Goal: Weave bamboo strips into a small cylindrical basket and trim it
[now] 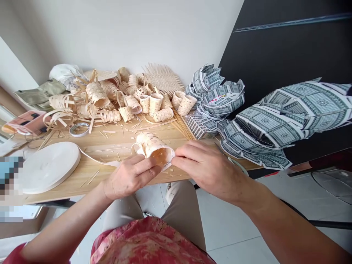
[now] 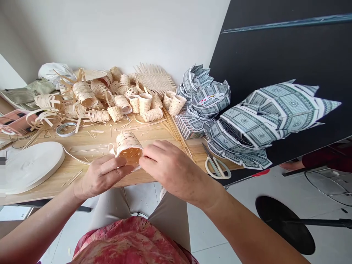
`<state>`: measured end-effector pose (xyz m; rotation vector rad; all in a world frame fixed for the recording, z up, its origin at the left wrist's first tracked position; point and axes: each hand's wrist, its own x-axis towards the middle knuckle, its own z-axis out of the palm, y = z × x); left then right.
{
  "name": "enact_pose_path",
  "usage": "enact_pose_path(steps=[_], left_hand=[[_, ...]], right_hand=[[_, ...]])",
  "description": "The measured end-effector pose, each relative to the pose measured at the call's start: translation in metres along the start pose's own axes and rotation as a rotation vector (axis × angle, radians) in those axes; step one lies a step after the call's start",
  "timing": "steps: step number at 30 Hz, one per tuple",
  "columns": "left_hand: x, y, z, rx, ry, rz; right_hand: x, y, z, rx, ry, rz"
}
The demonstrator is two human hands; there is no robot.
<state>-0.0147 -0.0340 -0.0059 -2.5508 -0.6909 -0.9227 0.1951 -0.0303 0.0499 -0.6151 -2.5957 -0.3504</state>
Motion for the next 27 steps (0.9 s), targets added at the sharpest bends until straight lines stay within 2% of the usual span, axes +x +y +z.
enact_pose_path(steps=[8, 14, 27], left_hand=[[-0.007, -0.004, -0.009, 0.049, -0.007, 0.049], [-0.014, -0.008, -0.011, 0.057, 0.016, 0.043], [-0.021, -0.009, -0.015, 0.041, 0.039, -0.020]], right_hand=[[0.010, -0.003, 0.003, 0.105, -0.021, -0.006], [0.020, -0.004, 0.005, 0.005, -0.076, -0.043], [0.030, -0.008, 0.013, -0.086, -0.093, -0.115]])
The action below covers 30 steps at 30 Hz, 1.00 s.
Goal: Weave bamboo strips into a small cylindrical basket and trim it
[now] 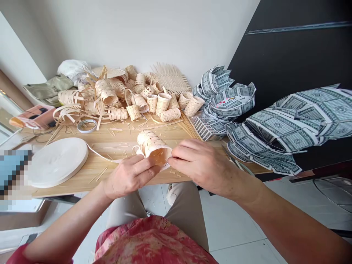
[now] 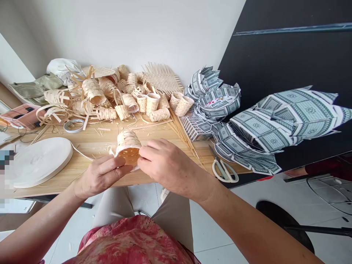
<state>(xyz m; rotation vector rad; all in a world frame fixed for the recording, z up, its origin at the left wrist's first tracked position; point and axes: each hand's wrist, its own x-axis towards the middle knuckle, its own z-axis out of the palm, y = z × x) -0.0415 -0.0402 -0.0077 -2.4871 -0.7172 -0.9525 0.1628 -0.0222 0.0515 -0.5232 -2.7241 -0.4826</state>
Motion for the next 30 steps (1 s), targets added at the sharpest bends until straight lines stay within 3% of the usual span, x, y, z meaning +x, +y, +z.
enact_pose_path(steps=[22, 30], left_hand=[[-0.0011, -0.0006, 0.0027, -0.001, 0.016, -0.002], [-0.0012, -0.0008, 0.0038, -0.106, -0.002, -0.040]], right_hand=[[-0.0015, -0.0007, 0.0062, 0.046, 0.004, -0.001], [0.0002, -0.0009, 0.0097, 0.065, 0.012, -0.026]])
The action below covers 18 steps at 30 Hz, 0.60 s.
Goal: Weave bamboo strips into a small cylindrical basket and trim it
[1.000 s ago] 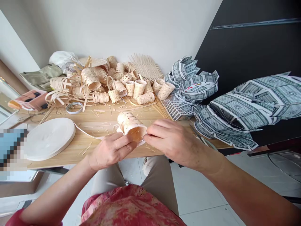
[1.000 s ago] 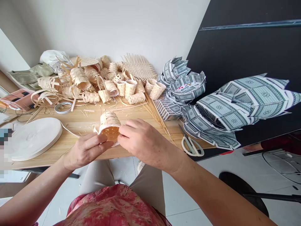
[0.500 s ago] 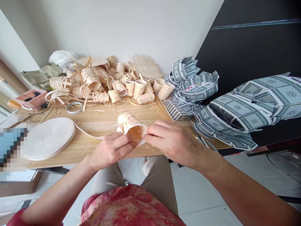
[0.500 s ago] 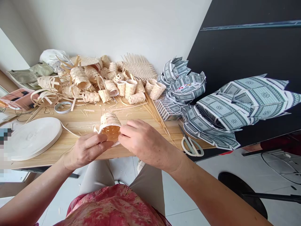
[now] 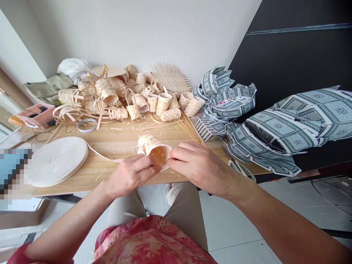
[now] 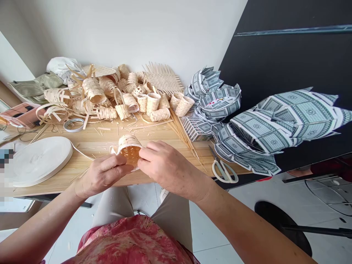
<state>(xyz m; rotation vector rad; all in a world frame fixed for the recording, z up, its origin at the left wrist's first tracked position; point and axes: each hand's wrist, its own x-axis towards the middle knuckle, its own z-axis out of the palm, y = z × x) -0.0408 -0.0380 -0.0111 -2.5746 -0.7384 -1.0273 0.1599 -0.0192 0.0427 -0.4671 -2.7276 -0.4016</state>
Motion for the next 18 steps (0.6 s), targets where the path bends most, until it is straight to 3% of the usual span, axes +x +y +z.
enact_pose_path(steps=[10, 18], left_hand=[[0.022, -0.018, 0.007, -0.867, -0.274, -0.305], [0.035, -0.022, 0.017, -1.033, -0.384, -0.297]], right_hand=[[-0.005, 0.036, 0.007, 0.516, -0.118, 0.074], [-0.011, 0.049, 0.005, 0.676, -0.205, 0.095]])
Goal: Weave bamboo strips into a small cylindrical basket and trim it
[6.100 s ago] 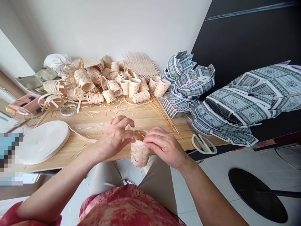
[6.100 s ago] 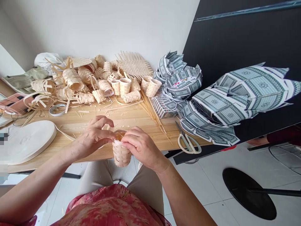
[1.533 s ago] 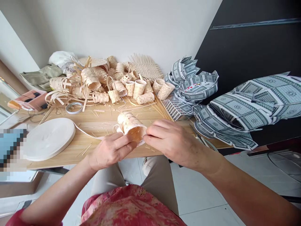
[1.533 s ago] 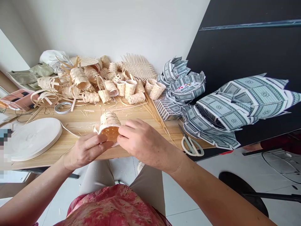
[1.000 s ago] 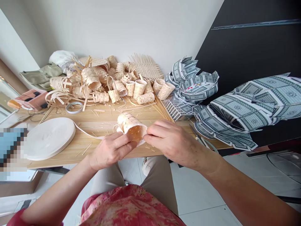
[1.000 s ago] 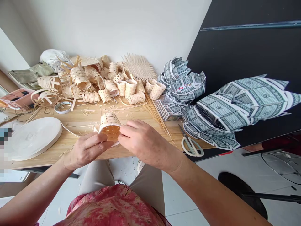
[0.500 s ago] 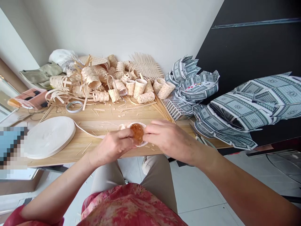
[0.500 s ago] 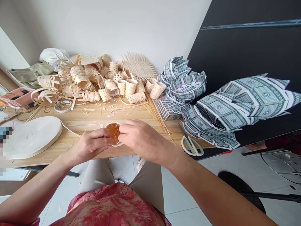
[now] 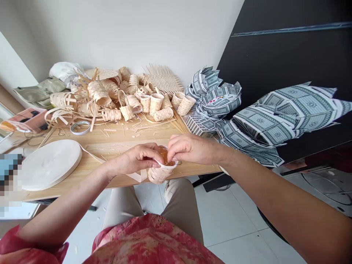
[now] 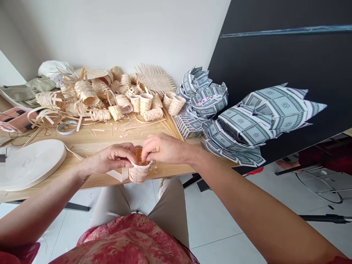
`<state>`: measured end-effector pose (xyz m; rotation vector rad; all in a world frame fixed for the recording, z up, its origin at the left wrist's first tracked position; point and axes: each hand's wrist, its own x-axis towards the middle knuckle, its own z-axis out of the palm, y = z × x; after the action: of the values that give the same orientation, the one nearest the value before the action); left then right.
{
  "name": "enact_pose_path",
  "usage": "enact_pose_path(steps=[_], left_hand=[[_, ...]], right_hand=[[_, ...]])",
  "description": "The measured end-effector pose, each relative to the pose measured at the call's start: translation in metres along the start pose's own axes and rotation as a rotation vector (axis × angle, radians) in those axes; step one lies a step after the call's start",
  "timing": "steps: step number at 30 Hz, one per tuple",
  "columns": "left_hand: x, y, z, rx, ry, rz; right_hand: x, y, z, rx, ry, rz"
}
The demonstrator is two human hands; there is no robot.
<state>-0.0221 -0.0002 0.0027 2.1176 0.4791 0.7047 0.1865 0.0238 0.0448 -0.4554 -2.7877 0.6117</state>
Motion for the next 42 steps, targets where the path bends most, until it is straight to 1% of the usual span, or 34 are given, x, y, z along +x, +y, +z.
enact_pose_path(steps=[3, 5, 9, 12, 16, 20, 24, 27, 29, 32, 33, 34, 36, 37, 38, 39, 40, 42], left_hand=[[0.003, 0.002, 0.001, 0.019, -0.029, 0.014], [0.004, 0.003, 0.002, 0.045, -0.027, 0.034], [0.003, 0.001, 0.005, 0.103, 0.008, 0.034], [0.004, -0.002, 0.007, 0.118, 0.056, 0.044], [0.007, -0.006, 0.010, 0.116, 0.113, 0.072], [0.006, -0.006, 0.009, 0.088, 0.082, 0.039], [0.005, -0.005, 0.007, 0.040, 0.072, 0.012], [0.006, -0.006, 0.006, 0.020, 0.078, -0.014], [0.006, -0.005, 0.006, 0.030, 0.096, -0.032], [0.007, -0.001, 0.006, 0.074, 0.144, -0.008], [0.006, 0.000, 0.006, 0.102, 0.172, 0.013], [0.006, 0.002, 0.006, 0.136, 0.210, 0.033], [0.006, 0.004, 0.006, 0.215, 0.299, 0.052], [0.005, 0.004, 0.007, 0.251, 0.342, 0.052], [0.005, 0.004, 0.007, 0.278, 0.383, 0.047], [0.006, 0.004, 0.008, 0.292, 0.419, 0.034], [0.006, 0.003, 0.009, 0.295, 0.448, 0.015], [0.008, 0.001, 0.013, 0.277, 0.484, -0.033]], right_hand=[[-0.002, 0.003, -0.001, 0.032, -0.009, -0.024], [-0.003, 0.005, -0.001, 0.036, 0.011, -0.040], [-0.004, 0.007, 0.003, 0.049, 0.058, -0.081], [-0.002, 0.006, 0.006, 0.058, 0.065, -0.085], [0.001, 0.002, 0.008, 0.096, 0.035, -0.041], [0.001, 0.000, 0.007, 0.138, -0.001, 0.028], [0.001, 0.002, 0.003, 0.044, -0.013, 0.041], [0.005, 0.005, 0.002, 0.001, -0.034, 0.009], [0.008, 0.006, 0.002, 0.001, -0.019, -0.035], [0.011, 0.006, 0.000, -0.029, 0.009, -0.101], [0.011, 0.005, -0.002, -0.062, 0.038, -0.116], [0.009, 0.003, -0.004, -0.114, 0.102, -0.118], [0.005, -0.003, -0.005, -0.254, 0.317, -0.085], [0.002, -0.007, -0.003, -0.331, 0.444, -0.062], [-0.001, -0.011, 0.001, -0.386, 0.536, -0.045], [-0.004, -0.015, 0.006, -0.420, 0.583, -0.052], [-0.006, -0.017, 0.014, -0.446, 0.586, -0.074], [-0.009, -0.020, 0.029, -0.510, 0.560, -0.063]])
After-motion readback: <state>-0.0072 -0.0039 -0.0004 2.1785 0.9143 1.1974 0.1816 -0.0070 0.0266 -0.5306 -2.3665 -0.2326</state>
